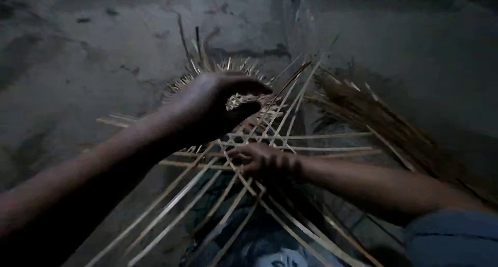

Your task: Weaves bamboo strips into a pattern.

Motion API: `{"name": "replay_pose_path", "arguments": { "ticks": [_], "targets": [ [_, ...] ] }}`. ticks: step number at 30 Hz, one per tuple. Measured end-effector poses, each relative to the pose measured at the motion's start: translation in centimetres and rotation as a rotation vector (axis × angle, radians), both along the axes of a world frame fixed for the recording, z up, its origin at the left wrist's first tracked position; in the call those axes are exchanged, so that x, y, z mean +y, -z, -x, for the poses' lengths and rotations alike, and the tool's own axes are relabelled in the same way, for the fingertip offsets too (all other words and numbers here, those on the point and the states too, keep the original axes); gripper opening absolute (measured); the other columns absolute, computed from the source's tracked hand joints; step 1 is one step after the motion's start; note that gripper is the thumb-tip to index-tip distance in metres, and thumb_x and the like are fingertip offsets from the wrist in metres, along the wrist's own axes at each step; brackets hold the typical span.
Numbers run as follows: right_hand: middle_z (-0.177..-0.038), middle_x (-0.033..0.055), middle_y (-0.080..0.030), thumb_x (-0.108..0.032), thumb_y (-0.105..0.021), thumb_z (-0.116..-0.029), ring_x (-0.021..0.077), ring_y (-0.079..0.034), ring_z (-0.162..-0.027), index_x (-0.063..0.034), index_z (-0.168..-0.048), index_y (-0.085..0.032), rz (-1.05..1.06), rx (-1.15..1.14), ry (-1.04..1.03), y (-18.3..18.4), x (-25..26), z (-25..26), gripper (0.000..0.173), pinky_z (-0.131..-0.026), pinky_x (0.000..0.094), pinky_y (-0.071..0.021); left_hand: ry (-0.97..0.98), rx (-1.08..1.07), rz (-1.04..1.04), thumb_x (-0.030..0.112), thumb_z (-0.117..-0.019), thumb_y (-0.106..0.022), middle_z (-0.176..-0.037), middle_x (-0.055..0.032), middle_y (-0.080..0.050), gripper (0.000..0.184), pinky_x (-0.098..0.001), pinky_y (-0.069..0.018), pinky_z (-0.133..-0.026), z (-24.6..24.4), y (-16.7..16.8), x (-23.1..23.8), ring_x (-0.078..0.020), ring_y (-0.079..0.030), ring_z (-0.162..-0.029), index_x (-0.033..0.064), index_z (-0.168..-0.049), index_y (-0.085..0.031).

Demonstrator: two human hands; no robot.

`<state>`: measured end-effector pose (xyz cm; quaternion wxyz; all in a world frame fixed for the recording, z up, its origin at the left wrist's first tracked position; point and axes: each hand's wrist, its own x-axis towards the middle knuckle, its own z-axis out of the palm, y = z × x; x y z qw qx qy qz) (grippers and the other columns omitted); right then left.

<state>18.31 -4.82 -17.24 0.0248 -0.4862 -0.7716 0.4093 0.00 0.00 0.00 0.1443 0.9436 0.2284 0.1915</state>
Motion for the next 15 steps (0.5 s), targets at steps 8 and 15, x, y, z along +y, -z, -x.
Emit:
{"name": "replay_pose_path", "arguments": {
  "ticks": [8,15],
  "targets": [
    [-0.116,0.0213,-0.071,-0.036,-0.071,-0.0953,0.0339,-0.067,-0.116,-0.0009,-0.1,-0.076,-0.278,0.248,0.063,6.8,-8.7,-0.8,0.036,-0.102,0.0497,-0.0528,-0.116,0.346,0.262,0.063,-0.1048,-0.006,-0.17,0.0037,-0.024,0.067,-0.0655,-0.0039,-0.124,-0.3,25.8,-5.7,-0.0235,-0.012,-0.159,0.0381,-0.16,-0.034],
    [-0.107,0.0114,-0.07,-0.032,-0.068,-0.0995,0.0229,-0.069,-0.093,-0.0122,-0.132,-0.068,-0.309,-0.07,0.562,2.9,-8.2,-9.0,0.038,-0.085,0.0438,-0.0591,-0.2,0.22,0.13,0.074,-0.097,-0.036,-0.166,-0.0042,-0.035,0.08,-0.066,-0.0092,-0.124,-0.5,26.7,-6.3,-0.0307,-0.02,-0.157,0.0212,-0.156,-0.044]
  ]
}}
